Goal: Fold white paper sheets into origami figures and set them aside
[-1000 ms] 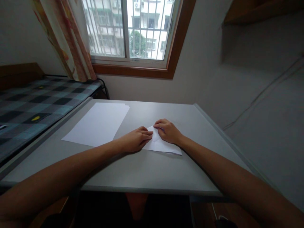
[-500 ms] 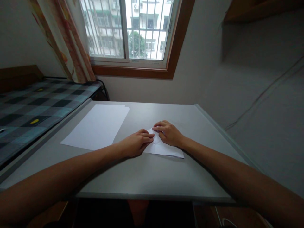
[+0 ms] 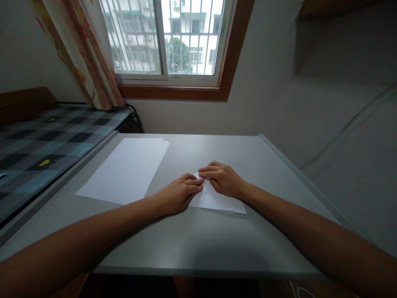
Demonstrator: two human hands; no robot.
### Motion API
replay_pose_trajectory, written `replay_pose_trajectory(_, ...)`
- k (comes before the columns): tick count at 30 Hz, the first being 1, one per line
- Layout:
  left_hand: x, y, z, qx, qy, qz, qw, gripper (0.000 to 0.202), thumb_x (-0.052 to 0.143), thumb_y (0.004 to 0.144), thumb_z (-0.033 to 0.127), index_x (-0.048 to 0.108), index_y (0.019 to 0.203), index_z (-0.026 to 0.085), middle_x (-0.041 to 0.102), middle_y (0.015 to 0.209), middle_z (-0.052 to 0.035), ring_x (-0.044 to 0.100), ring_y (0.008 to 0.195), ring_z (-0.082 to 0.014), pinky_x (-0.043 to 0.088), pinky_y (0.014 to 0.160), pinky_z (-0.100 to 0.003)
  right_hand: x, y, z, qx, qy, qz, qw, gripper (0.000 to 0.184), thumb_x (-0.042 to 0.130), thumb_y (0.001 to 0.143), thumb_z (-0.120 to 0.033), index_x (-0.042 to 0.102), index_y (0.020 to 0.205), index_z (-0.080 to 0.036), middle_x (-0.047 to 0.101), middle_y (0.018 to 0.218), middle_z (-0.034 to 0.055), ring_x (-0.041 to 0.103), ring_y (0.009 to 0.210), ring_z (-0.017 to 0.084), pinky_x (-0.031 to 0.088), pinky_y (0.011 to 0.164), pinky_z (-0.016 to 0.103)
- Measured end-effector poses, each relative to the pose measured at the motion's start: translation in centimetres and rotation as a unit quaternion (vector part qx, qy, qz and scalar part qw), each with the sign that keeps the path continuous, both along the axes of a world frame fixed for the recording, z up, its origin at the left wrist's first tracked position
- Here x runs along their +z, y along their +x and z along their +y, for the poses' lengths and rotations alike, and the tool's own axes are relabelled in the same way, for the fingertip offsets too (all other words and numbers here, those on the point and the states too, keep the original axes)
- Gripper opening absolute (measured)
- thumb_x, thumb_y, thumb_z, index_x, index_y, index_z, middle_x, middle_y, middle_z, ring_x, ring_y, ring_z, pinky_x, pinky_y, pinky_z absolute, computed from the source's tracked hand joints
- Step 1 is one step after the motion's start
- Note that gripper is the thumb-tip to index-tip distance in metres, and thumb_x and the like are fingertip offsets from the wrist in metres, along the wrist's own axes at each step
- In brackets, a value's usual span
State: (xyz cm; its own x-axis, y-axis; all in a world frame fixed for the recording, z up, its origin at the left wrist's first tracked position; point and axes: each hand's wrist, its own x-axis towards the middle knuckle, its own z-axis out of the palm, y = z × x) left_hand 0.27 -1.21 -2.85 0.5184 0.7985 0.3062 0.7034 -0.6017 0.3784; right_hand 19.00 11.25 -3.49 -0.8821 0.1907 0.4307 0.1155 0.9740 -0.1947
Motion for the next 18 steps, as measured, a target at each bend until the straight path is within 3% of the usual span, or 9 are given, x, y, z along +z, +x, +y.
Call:
replay_pose_trajectory(7,-0.7,-0.2,-0.4,0.046,0.031,-0.020,0.998,0.031,0.043,0.092,0.020,0.063,0.116,0.022,0.050,0.135,-0.0090,0.042,0.126,-0.0219,0.039,0.105,-0.043,0.1,-0.2,-0.1,0.001,-0.009,0.003,1.000,0.040,0.047,0.082,-0.005,0.067,0.111,-0.023,0.069,0.111,0.0024,0.059,0.097,0.019,0.050,0.087,0.036)
replay_pose_trajectory(13,-0.9,0.1,-1.2,0.125,0.031,0.039,0.991,0.032,0.043,0.093,0.027,0.061,0.119,0.024,0.039,0.145,-0.0100,0.035,0.134,-0.0270,0.033,0.108,-0.048,0.1,-0.2,-0.2,-0.016,-0.005,0.007,1.000,0.036,0.049,0.083,-0.007,0.068,0.110,-0.021,0.069,0.111,0.0037,0.060,0.098,0.019,0.051,0.088,0.037)
replay_pose_trajectory(18,-0.8,0.5,-1.6,0.167,0.024,0.071,0.983,0.034,0.041,0.093,0.029,0.056,0.123,0.019,0.048,0.137,-0.0126,0.040,0.131,-0.0267,0.036,0.107,-0.047,0.0,-0.1,-0.2,-0.025,-0.008,0.008,1.000,0.037,0.049,0.082,-0.007,0.069,0.109,-0.022,0.069,0.111,0.0031,0.060,0.098,0.019,0.052,0.087,0.037)
